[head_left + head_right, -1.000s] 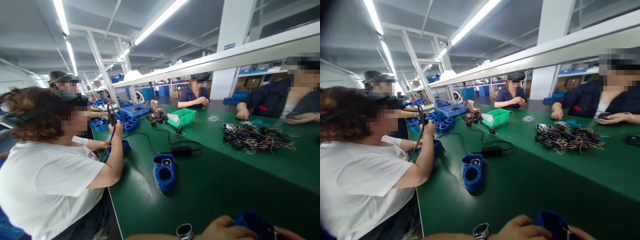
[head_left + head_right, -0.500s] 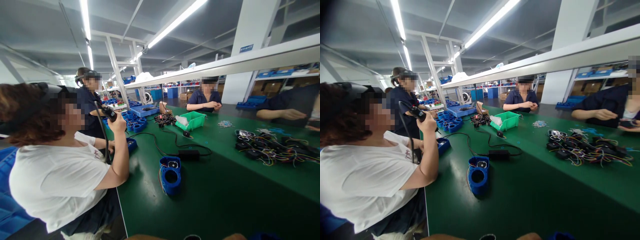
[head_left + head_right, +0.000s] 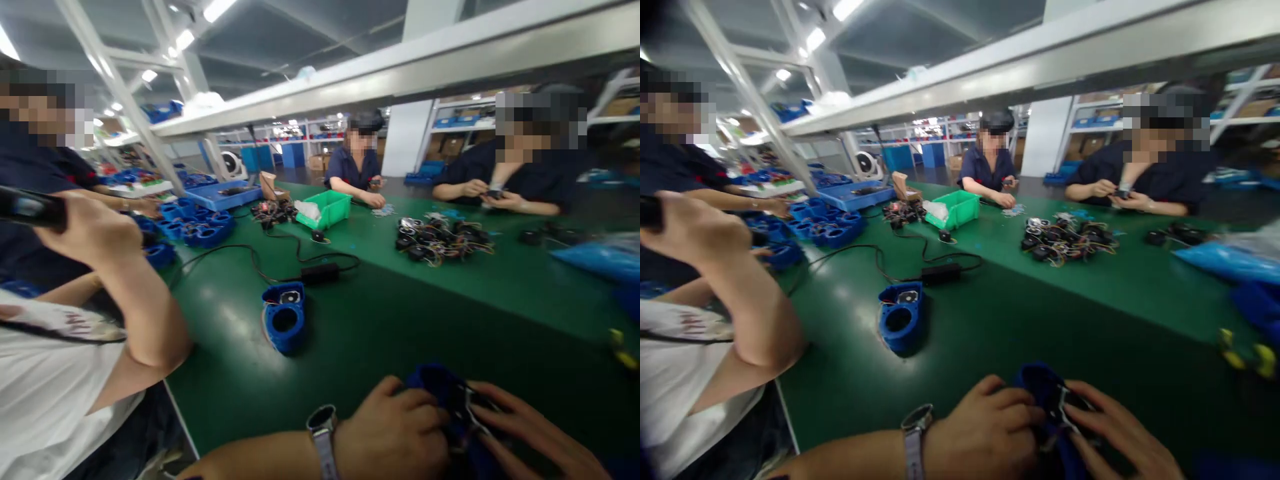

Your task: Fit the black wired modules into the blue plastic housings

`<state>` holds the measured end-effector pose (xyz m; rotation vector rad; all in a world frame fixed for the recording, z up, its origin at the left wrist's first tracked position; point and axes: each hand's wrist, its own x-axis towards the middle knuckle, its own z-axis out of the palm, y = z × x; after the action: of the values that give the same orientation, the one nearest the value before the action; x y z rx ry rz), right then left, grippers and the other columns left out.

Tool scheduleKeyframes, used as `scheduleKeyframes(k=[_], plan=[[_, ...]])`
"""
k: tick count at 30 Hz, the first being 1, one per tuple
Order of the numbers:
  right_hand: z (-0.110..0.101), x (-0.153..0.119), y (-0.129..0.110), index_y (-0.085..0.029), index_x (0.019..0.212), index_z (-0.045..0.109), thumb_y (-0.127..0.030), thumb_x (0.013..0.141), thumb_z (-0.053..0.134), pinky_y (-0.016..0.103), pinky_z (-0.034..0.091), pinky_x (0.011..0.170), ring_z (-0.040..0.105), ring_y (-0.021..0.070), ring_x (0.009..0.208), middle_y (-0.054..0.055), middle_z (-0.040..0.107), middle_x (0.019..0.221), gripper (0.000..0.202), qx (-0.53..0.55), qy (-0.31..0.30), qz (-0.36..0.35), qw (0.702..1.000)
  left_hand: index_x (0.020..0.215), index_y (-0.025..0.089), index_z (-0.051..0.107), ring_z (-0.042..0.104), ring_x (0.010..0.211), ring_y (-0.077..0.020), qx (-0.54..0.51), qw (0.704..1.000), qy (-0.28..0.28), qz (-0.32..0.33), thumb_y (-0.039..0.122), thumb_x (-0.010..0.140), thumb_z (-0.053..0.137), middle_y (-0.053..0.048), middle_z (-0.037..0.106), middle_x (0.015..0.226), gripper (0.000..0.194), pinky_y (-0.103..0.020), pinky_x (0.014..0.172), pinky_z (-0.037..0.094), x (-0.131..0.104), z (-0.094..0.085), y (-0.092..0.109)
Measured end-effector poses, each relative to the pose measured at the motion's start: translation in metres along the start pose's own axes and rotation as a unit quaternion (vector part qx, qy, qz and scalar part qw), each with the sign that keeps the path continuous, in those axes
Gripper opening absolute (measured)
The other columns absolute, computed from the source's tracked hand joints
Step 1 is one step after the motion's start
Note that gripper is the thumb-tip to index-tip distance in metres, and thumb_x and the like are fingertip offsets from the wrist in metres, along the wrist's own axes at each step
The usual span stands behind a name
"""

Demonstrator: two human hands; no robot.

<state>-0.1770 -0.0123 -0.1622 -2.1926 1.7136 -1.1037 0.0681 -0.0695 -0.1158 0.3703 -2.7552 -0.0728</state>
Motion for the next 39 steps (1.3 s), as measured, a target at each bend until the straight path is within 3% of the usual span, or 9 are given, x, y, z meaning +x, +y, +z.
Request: scheduleKeyframes(k=[2, 7, 16, 21, 26, 28, 31, 34, 39], plan=[[-0.009, 0.001, -0.021, -0.037, 0.104, 0.067, -0.043, 0.086, 0.057, 0.043, 0.059, 0.083, 0.065, 0.0259, 0.101, 0.004, 0.064, 0.118, 0.021, -0.021, -0.033, -0.002, 0.999, 0.092, 0.017, 0.059, 0.052, 0.114, -0.0164, -0.036, 0.999, 0.008, -0.008, 0.028, 0.097, 0.042, -0.001, 0.061, 0.120, 0.021, -0.036, 0.088, 0.038, -0.001, 0.016, 0.006], [-0.015, 0.021, -0.044, -0.031, 0.105, 0.067, -0.028, 0.090, 0.051, 0.042, 0.055, 0.091, 0.061, 0.0235, 0.108, 0.005, 0.062, 0.121, 0.022, -0.051, -0.094, 0.006, 0.994, 0.092, 0.017, 0.057, 0.051, 0.116, -0.0180, -0.070, 0.997, 0.018, -0.022, 0.028, 0.097, 0.044, -0.001, 0.061, 0.120, 0.017, -0.037, 0.096, 0.032, -0.007, 0.009, -0.008], [-0.004, 0.011, -0.048, -0.021, 0.111, 0.064, -0.022, 0.093, 0.045, 0.042, 0.050, 0.099, 0.059, 0.0221, 0.113, 0.009, 0.062, 0.123, 0.027, -0.109, -0.053, -0.038, 0.992, 0.090, 0.016, 0.058, 0.054, 0.115, -0.0183, -0.096, 0.995, 0.031, 0.006, 0.025, 0.095, 0.044, -0.002, 0.062, 0.121, 0.017, -0.033, 0.094, 0.043, -0.004, 0.014, -0.010], [-0.004, 0.004, -0.041, -0.021, 0.122, 0.059, -0.021, 0.096, 0.041, 0.054, 0.039, 0.105, 0.051, 0.0236, 0.123, 0.007, 0.056, 0.131, 0.031, -0.159, -0.140, -0.075, 0.974, 0.098, 0.017, 0.056, 0.055, 0.113, -0.0196, -0.143, 0.989, 0.020, -0.021, 0.026, 0.092, 0.047, -0.005, 0.062, 0.119, 0.014, -0.036, 0.098, 0.041, -0.005, 0.013, -0.008], [-0.019, -0.014, -0.048, -0.022, 0.137, 0.044, -0.027, 0.096, 0.041, 0.053, 0.041, 0.104, 0.039, 0.0234, 0.132, 0.007, 0.047, 0.140, 0.041, -0.198, -0.165, -0.055, 0.965, 0.138, 0.012, 0.034, 0.043, 0.128, -0.0278, -0.153, 0.988, -0.025, -0.020, 0.060, 0.083, 0.055, -0.015, 0.048, 0.138, 0.077, -0.045, 0.111, 0.028, 0.008, 0.007, 0.011], [-0.038, -0.028, -0.040, -0.023, 0.134, 0.046, -0.028, 0.096, 0.041, 0.051, 0.040, 0.106, 0.038, 0.0231, 0.133, 0.007, 0.047, 0.140, 0.039, -0.237, -0.091, -0.038, 0.967, 0.144, 0.010, 0.025, 0.038, 0.132, -0.0303, -0.135, 0.989, -0.066, -0.009, 0.070, 0.081, 0.050, -0.017, 0.041, 0.144, 0.091, -0.048, 0.113, 0.023, 0.015, 0.007, 0.019], [-0.078, -0.059, -0.010, -0.019, 0.129, 0.051, -0.051, 0.092, 0.043, 0.060, 0.039, 0.103, 0.042, 0.0323, 0.129, 0.012, 0.050, 0.137, 0.050, -0.340, 0.014, 0.066, 0.938, 0.140, 0.009, 0.036, 0.042, 0.128, -0.0320, -0.117, 0.987, -0.102, -0.033, 0.067, 0.082, 0.049, -0.017, 0.047, 0.138, 0.083, -0.052, 0.114, 0.020, 0.021, 0.007, 0.023], [-0.104, -0.093, 0.021, -0.018, 0.126, 0.056, -0.069, 0.084, 0.042, 0.065, 0.047, 0.090, 0.051, 0.0397, 0.118, 0.015, 0.055, 0.131, 0.067, -0.391, -0.009, 0.169, 0.905, 0.136, 0.010, 0.043, 0.044, 0.126, -0.0321, -0.102, 0.986, -0.111, -0.076, 0.061, 0.080, 0.054, -0.016, 0.050, 0.136, 0.076, -0.054, 0.113, 0.021, 0.013, 0.004, 0.017], [-0.072, -0.098, -0.002, -0.019, 0.118, 0.063, -0.046, 0.092, 0.041, 0.061, 0.048, 0.095, 0.031, 0.0376, 0.135, 0.009, 0.061, 0.125, 0.043, -0.320, -0.085, 0.157, 0.930, 0.133, 0.012, 0.049, 0.047, 0.124, -0.0323, -0.036, 0.978, -0.106, -0.177, 0.048, 0.077, 0.059, -0.015, 0.051, 0.136, 0.067, -0.056, 0.111, 0.024, -0.022, -0.010, -0.007]])
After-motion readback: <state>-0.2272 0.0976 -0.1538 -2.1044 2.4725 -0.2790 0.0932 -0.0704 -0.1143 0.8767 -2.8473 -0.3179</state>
